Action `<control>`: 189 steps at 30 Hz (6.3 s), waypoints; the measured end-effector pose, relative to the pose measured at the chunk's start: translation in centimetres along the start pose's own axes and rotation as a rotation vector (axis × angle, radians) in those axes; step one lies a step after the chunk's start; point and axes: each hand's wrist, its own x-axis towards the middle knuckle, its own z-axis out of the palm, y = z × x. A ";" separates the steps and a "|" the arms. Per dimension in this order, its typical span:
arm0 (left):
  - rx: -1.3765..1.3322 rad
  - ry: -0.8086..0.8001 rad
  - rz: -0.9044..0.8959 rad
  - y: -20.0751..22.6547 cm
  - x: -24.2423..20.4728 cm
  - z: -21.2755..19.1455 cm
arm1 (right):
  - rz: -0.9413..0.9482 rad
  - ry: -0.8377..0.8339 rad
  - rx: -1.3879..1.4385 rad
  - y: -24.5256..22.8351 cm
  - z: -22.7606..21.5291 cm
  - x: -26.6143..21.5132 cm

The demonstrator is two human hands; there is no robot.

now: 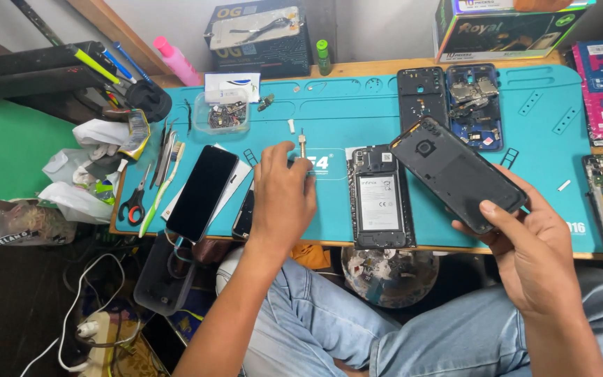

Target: The person cleans the back cover of a disassembled smartphone using a toothbrush and a pink liquid, then wipes it with a tissue. The person handles the phone back cover, a toothbrush, a pink liquid bottle, and a tissue on a cluttered workbench.

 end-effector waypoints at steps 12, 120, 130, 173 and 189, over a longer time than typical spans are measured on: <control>0.154 -0.023 0.042 0.4 0.9 1.9 | 0.014 -0.029 0.093 -0.6 -1.4 1.2; -1.273 -0.336 -0.931 17.0 -2.7 0.3 | -0.394 -0.343 -0.176 4.9 -3.2 -1.0; -1.492 -0.347 -1.055 16.6 -2.9 -0.4 | -0.319 -0.388 0.085 3.8 -1.9 -0.5; -1.064 -0.144 -0.695 16.0 -2.7 -0.4 | -0.262 -0.474 0.200 7.2 -2.6 -0.1; -1.153 -0.174 -0.620 15.7 -3.1 -0.3 | -0.409 -0.510 -0.020 8.4 -4.7 -0.2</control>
